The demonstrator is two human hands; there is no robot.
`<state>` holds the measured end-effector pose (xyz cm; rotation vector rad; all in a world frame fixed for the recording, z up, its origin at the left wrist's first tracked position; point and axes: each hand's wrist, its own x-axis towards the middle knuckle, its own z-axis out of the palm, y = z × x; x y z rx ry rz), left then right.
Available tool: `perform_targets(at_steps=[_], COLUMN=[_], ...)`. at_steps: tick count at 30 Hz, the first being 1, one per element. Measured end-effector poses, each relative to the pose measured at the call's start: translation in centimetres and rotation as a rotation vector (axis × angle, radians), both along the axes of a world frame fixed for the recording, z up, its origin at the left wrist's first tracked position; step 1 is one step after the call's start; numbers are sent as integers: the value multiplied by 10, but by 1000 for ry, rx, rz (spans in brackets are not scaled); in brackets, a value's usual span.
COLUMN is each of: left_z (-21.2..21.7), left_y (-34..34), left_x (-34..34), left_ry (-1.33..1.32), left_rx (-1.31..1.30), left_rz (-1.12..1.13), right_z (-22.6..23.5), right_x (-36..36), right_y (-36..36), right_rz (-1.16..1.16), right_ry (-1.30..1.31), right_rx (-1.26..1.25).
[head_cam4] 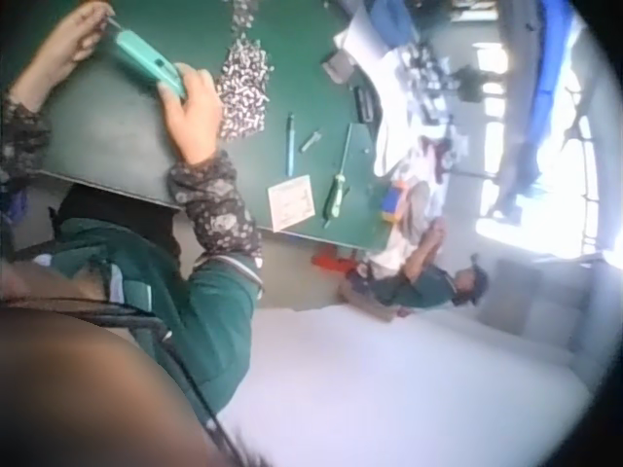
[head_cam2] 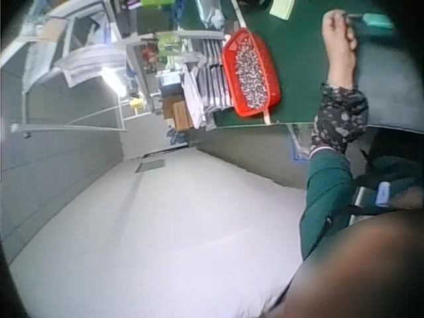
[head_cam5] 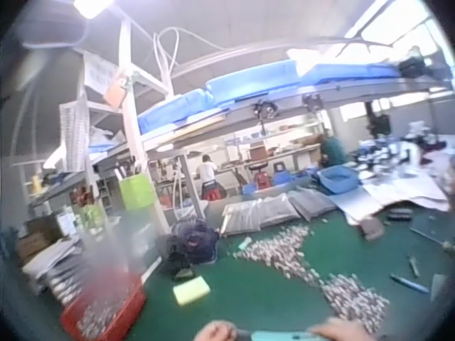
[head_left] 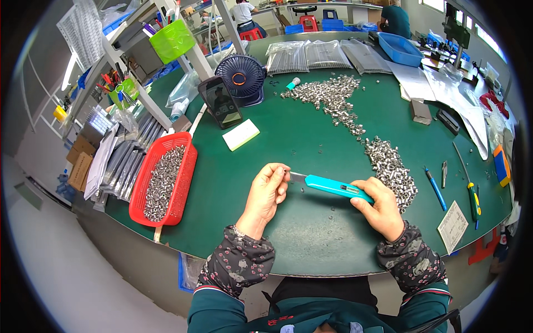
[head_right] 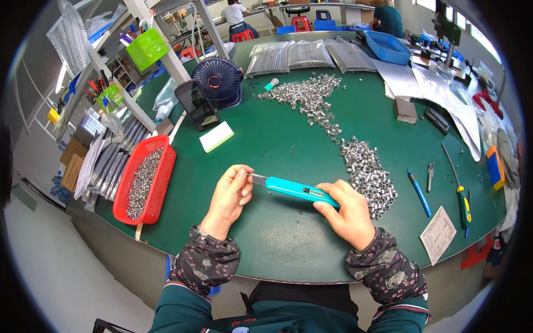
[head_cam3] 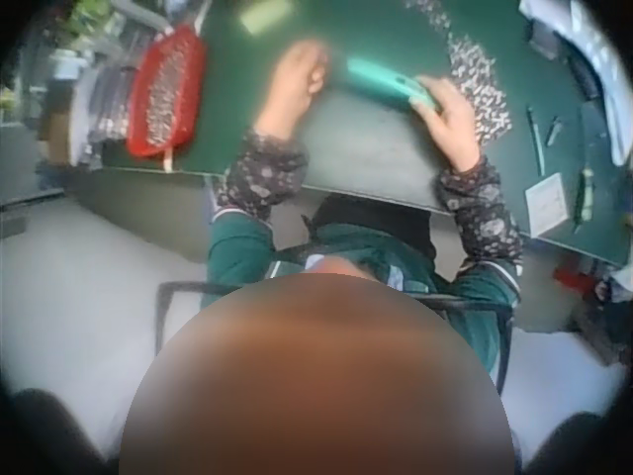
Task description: Trimming excess material from small metallic components using a utility knife at a workstation.
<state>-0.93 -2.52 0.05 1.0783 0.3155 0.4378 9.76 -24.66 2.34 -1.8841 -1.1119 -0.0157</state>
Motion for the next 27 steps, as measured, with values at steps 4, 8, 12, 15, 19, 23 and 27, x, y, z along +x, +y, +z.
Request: perform_targets(at_steps=[4,8,12,15,19,23,27], left_z=[0,4,4,2,-1,2,3], left_y=[0,-3,-4,-3,-1,-5,-2], left_x=[1,0,0,0,0,1,-1], left_ry=[-42,-6,20,37,99,116,101], left_rx=[3,9,21,68,82,79,-44], left_rz=[-43,-23,-7,-20,-45,-32,-60], right_z=[-1,-2,-6,-5,0,2,3], right_x=[1,1,3,2,-1,-5,-7], right_y=[-1,-1,-1,-1,-1,2,3], right_rz=[50,60,72,63,-12,-45,-130], right_ry=[56,94,106,59,-184,-354,-334], right_rx=[-15,-13,-51,-66,-61,-4,125])
